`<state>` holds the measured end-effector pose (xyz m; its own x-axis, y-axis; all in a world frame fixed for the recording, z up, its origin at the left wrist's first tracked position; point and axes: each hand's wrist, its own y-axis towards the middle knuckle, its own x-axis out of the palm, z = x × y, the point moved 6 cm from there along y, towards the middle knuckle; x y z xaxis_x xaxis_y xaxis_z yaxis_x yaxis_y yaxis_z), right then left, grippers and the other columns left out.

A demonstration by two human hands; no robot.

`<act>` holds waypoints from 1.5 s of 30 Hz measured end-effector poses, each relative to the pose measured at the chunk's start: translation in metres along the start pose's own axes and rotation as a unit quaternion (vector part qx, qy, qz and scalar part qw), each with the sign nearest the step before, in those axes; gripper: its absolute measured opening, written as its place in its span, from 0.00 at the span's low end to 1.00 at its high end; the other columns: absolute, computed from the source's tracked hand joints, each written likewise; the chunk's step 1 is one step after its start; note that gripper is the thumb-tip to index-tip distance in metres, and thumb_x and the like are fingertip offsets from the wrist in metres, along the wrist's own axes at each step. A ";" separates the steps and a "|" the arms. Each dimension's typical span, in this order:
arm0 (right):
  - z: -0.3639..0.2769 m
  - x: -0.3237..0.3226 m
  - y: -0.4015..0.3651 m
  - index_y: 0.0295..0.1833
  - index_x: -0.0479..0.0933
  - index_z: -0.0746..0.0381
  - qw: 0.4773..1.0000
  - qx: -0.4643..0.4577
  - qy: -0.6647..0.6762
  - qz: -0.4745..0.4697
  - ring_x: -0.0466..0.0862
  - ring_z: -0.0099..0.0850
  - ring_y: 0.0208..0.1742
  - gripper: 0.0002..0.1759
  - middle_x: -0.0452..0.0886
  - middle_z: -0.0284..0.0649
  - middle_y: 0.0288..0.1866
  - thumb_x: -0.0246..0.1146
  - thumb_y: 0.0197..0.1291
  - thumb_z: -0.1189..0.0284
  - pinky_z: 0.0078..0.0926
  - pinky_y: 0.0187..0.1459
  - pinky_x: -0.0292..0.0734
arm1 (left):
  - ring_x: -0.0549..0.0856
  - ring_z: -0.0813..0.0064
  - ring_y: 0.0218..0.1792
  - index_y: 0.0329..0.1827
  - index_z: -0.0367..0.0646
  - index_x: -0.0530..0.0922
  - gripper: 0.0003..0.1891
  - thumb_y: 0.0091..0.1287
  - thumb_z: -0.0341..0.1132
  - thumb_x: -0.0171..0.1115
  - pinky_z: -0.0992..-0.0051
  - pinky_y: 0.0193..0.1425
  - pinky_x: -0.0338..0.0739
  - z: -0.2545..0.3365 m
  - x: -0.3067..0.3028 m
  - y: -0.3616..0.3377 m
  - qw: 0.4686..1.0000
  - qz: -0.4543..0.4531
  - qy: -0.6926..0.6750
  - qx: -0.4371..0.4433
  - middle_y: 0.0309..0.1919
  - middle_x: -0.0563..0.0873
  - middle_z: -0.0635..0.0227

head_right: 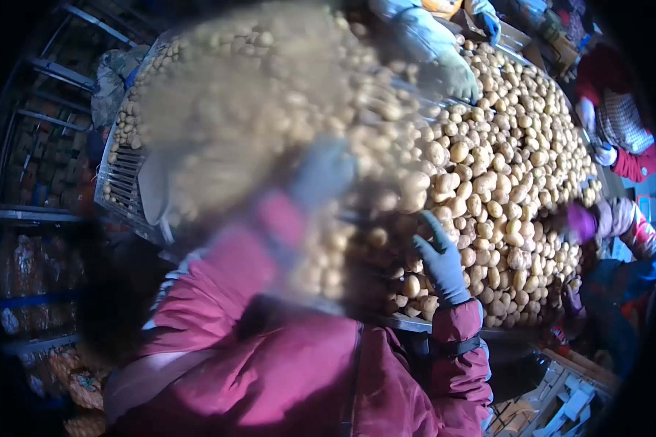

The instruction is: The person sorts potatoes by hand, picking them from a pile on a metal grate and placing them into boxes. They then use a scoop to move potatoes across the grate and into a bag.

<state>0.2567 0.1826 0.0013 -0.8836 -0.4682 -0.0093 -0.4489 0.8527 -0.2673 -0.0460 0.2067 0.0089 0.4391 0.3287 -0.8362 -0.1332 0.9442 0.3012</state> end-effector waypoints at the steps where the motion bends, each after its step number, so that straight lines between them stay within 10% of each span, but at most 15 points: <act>1: -0.003 -0.006 0.000 0.74 0.71 0.64 0.995 0.061 0.048 0.057 0.84 0.18 0.41 0.28 0.86 0.35 0.55 0.64 0.70 0.76 0.17 0.42 0.81 | 0.77 0.52 0.62 0.57 0.45 0.81 0.22 0.63 0.45 0.70 0.56 0.70 0.71 -0.019 -0.031 0.007 0.999 0.004 -0.007 -0.038 0.56 0.82 0.55; 6: -0.009 0.016 -0.009 0.66 0.79 0.65 0.992 0.100 0.058 0.053 0.82 0.18 0.31 0.20 0.87 0.34 0.49 0.63 0.73 0.70 0.17 0.32 0.78 | 0.68 0.55 0.74 0.66 0.51 0.79 0.25 0.66 0.47 0.60 0.47 0.81 0.50 -0.086 -0.006 0.023 0.919 -0.185 0.348 0.012 0.67 0.78 0.60; 13: 0.043 0.060 -0.034 0.64 0.80 0.64 0.990 0.137 0.019 -0.038 0.88 0.24 0.32 0.19 0.87 0.33 0.41 0.62 0.74 0.67 0.20 0.32 0.82 | 0.80 0.57 0.53 0.40 0.51 0.87 0.15 0.63 0.50 0.61 0.50 0.73 0.59 -0.080 -0.009 0.020 0.902 -0.296 0.303 0.089 0.43 0.86 0.63; 15: 0.052 0.058 -0.038 0.64 0.80 0.65 0.990 0.134 0.028 -0.036 0.88 0.24 0.32 0.19 0.88 0.35 0.44 0.63 0.73 0.67 0.20 0.33 0.83 | 0.79 0.58 0.54 0.49 0.51 0.86 0.20 0.62 0.53 0.64 0.52 0.71 0.62 -0.059 -0.036 0.000 0.946 -0.263 0.164 -0.094 0.46 0.84 0.62; 19: 0.044 0.053 -0.032 0.64 0.79 0.65 0.978 0.151 0.142 0.020 0.89 0.27 0.34 0.20 0.89 0.38 0.49 0.64 0.73 0.65 0.20 0.34 0.84 | 0.77 0.57 0.61 0.68 0.52 0.75 0.32 0.59 0.49 0.69 0.53 0.70 0.67 -0.034 -0.042 -0.056 0.927 -0.289 0.239 -0.001 0.56 0.80 0.60; 27: 0.044 0.074 -0.031 0.71 0.73 0.60 0.948 0.190 0.252 -0.034 0.90 0.42 0.45 0.27 0.84 0.42 0.58 0.61 0.74 0.56 0.33 0.43 0.87 | 0.87 0.69 0.40 0.66 0.44 0.78 0.27 0.60 0.26 0.66 0.68 0.47 0.83 -0.017 -0.049 -0.055 0.984 -0.140 -0.064 -0.087 0.46 0.86 0.62; 28: 0.047 0.079 -0.034 0.74 0.69 0.57 0.927 0.209 0.310 -0.042 0.89 0.46 0.49 0.31 0.80 0.43 0.63 0.62 0.73 0.53 0.38 0.46 0.87 | 0.87 0.75 0.38 0.68 0.42 0.78 0.28 0.60 0.23 0.64 0.73 0.45 0.83 0.009 -0.054 -0.058 0.946 -0.091 -0.302 -0.078 0.45 0.87 0.64; 31: 0.053 0.079 -0.039 0.77 0.66 0.56 0.898 0.235 0.368 -0.054 0.88 0.46 0.51 0.34 0.79 0.45 0.66 0.62 0.72 0.51 0.41 0.50 0.86 | 0.87 0.70 0.49 0.62 0.41 0.82 0.23 0.61 0.22 0.64 0.71 0.51 0.83 0.051 -0.004 -0.063 0.931 -0.134 -0.335 -0.065 0.53 0.85 0.59; 35: 0.049 0.052 -0.058 0.77 0.66 0.59 0.914 0.173 0.361 -0.067 0.88 0.43 0.51 0.34 0.79 0.47 0.66 0.61 0.74 0.53 0.37 0.49 0.87 | 0.84 0.64 0.55 0.56 0.38 0.84 0.16 0.64 0.26 0.66 0.69 0.60 0.80 0.068 -0.048 -0.046 0.990 -0.134 -0.032 0.023 0.53 0.84 0.58; 37: 0.062 0.038 -0.070 0.76 0.67 0.60 0.905 0.175 0.386 -0.030 0.88 0.40 0.49 0.32 0.81 0.46 0.64 0.61 0.74 0.55 0.35 0.47 0.87 | 0.85 0.64 0.49 0.56 0.37 0.83 0.15 0.68 0.30 0.66 0.68 0.58 0.80 -0.004 -0.015 -0.049 0.966 -0.044 -0.239 -0.086 0.50 0.85 0.56; 39: 0.065 0.033 -0.082 0.74 0.69 0.60 0.896 0.191 0.401 -0.004 0.88 0.38 0.45 0.30 0.81 0.45 0.63 0.62 0.74 0.57 0.33 0.45 0.87 | 0.86 0.64 0.48 0.57 0.37 0.83 0.16 0.69 0.33 0.67 0.69 0.58 0.80 -0.001 -0.034 -0.061 0.994 -0.042 -0.083 -0.050 0.50 0.86 0.54; 43: 0.046 0.032 -0.103 0.71 0.73 0.60 0.863 0.238 0.445 0.021 0.88 0.37 0.42 0.26 0.82 0.44 0.60 0.62 0.74 0.60 0.31 0.44 0.86 | 0.82 0.45 0.59 0.71 0.45 0.75 0.35 0.62 0.48 0.73 0.55 0.63 0.78 -0.015 0.000 -0.092 0.970 -0.185 0.100 -0.125 0.59 0.81 0.45; 45: 0.047 0.029 -0.094 0.71 0.73 0.60 0.970 0.023 0.231 -0.067 0.88 0.36 0.41 0.26 0.83 0.43 0.58 0.61 0.74 0.60 0.30 0.43 0.86 | 0.81 0.45 0.60 0.75 0.47 0.70 0.40 0.59 0.46 0.75 0.55 0.64 0.77 -0.006 0.004 -0.095 0.967 -0.180 0.047 -0.173 0.61 0.79 0.43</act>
<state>0.2795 0.0778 -0.0196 -0.7882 -0.4107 0.4584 -0.5666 0.7751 -0.2797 -0.0370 0.1179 -0.0258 0.4317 -0.0375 -0.9012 -0.2828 0.9431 -0.1747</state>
